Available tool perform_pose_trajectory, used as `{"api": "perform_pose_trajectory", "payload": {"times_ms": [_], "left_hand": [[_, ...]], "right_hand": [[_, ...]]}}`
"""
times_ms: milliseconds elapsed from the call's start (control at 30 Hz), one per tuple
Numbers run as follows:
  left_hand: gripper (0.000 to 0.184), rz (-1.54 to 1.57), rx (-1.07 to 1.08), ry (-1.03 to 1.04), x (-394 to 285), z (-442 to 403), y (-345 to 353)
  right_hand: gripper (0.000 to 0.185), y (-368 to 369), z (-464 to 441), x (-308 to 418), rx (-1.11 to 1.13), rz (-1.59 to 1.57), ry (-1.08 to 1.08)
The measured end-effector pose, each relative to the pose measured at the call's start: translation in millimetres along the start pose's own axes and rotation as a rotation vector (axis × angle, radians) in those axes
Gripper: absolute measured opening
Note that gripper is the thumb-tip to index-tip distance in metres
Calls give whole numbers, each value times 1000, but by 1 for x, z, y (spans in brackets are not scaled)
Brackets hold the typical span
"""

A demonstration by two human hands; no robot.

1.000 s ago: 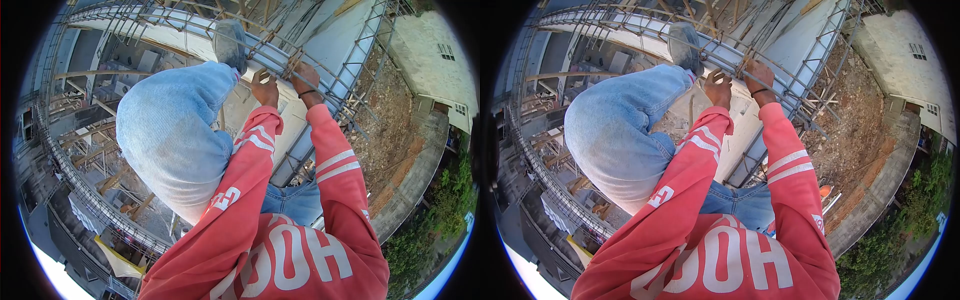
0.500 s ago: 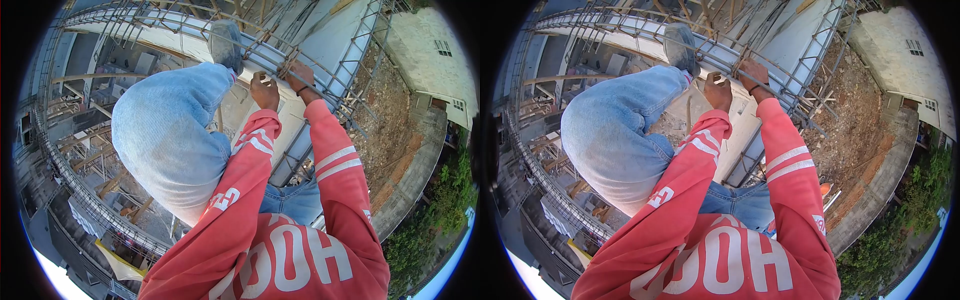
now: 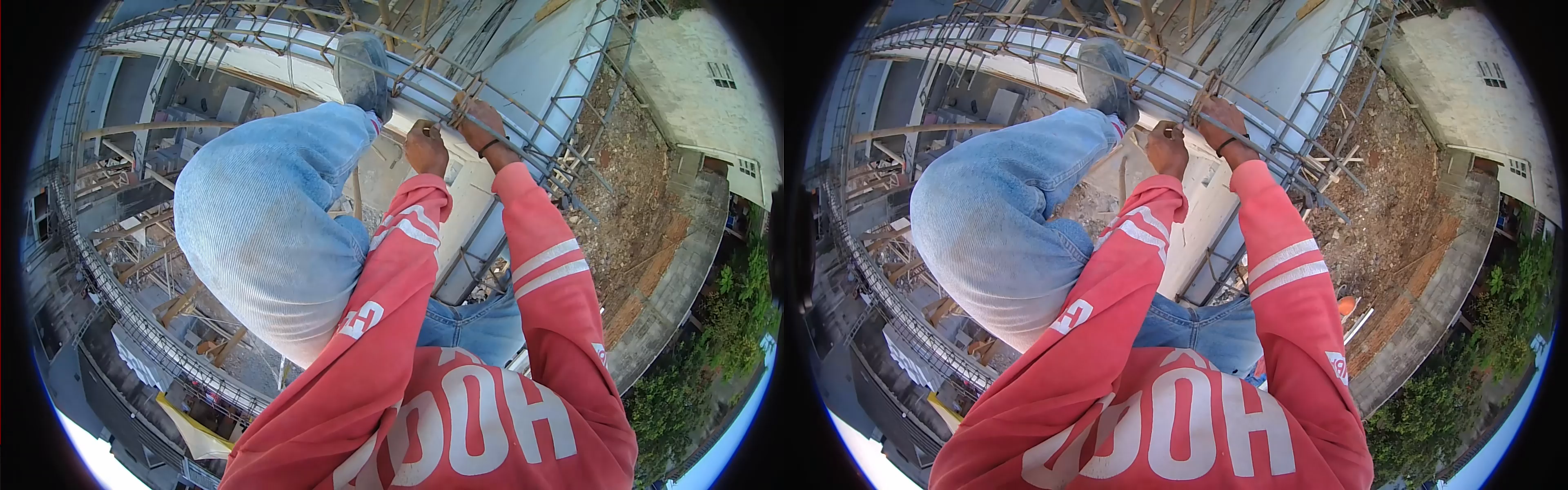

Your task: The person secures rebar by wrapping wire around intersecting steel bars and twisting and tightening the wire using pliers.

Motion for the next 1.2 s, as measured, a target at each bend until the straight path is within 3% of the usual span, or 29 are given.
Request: {"api": "perform_pose_trajectory", "payload": {"times_ms": [133, 200, 233, 300, 433, 500, 633, 700, 733, 833, 867, 933, 1033, 1200], "left_hand": [[17, 20, 47, 31, 12, 8, -1], [17, 7, 70, -8, 19, 11, 0], [17, 7, 68, -7, 20, 12, 1], [23, 173, 265, -230, 22, 14, 2], [27, 28, 297, -182, 6, 13, -4], [29, -58, 117, -170, 0, 23, -5], [23, -166, 20, -204, -4, 15, -7], [23, -96, 59, -115, -5, 13, -10], [20, 132, 147, -170, 10, 3, 3], [23, 260, 206, -201, 18, 3, 11], [23, 252, 212, -190, 12, 5, 9], [28, -219, 156, -157, -16, 16, -9], [33, -343, 154, -23, -14, 30, -13], [24, -197, 271, 77, 20, 3, 7]], "right_hand": [[23, -6, 4, 9, -71, -32, -43], [15, -21, 9, 20, -62, -134, 260], [15, -16, 10, 16, -63, -135, 258], [15, -11, 16, 14, -172, -164, 197], [16, -7, 36, 25, -229, -143, 340], [15, -5, 48, 33, -316, -105, 328], [17, 0, 56, 32, -250, -157, 428], [17, -1, 58, 34, -302, -134, 429], [19, -5, 59, 37, -272, -143, 450], [21, -3, 60, 44, -274, -139, 463], [19, -2, 58, 44, -266, -126, 457], [18, -1, 55, 43, -265, -121, 457], [11, -4, 52, 42, -382, -160, 376], [17, -6, 46, 38, -354, -157, 349]]}}
Point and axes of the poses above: each hand's wrist, its own z-axis away from the middle knuckle, its own y-axis out of the palm, x = y × z, the point moved 1 cm from there along -z, towards the middle knuckle, and after that the axes turned 5 degrees about -z, right-handed, at the moved point
